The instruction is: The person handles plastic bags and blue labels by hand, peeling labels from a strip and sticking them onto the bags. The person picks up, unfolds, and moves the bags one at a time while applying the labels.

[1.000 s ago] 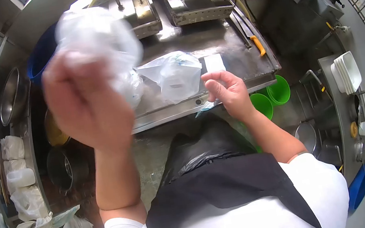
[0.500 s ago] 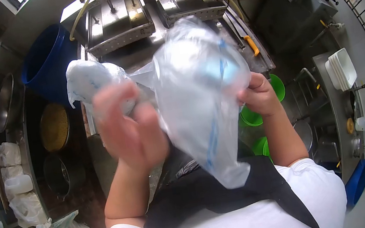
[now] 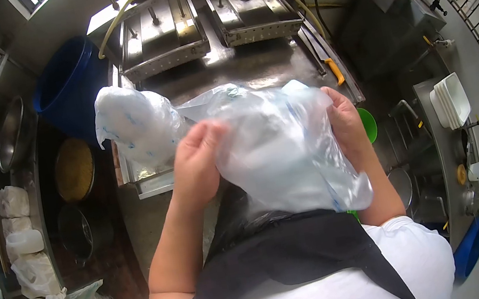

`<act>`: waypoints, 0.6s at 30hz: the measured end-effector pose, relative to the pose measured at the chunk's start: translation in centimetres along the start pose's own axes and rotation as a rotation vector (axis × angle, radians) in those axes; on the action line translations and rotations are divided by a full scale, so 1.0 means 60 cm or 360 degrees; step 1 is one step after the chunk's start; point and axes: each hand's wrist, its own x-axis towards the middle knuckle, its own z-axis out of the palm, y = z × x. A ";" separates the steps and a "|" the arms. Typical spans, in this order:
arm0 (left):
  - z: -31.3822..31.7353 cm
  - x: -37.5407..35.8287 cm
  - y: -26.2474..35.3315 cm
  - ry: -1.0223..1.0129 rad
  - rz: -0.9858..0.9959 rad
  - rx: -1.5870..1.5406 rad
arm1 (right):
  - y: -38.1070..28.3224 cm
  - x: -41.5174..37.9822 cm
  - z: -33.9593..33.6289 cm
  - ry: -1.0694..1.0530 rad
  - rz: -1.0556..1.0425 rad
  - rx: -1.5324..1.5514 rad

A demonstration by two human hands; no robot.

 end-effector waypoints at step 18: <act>-0.310 0.189 -0.305 0.1046 -0.0580 0.0299 | 0.319 0.129 -0.132 0.0506 0.0976 -0.0116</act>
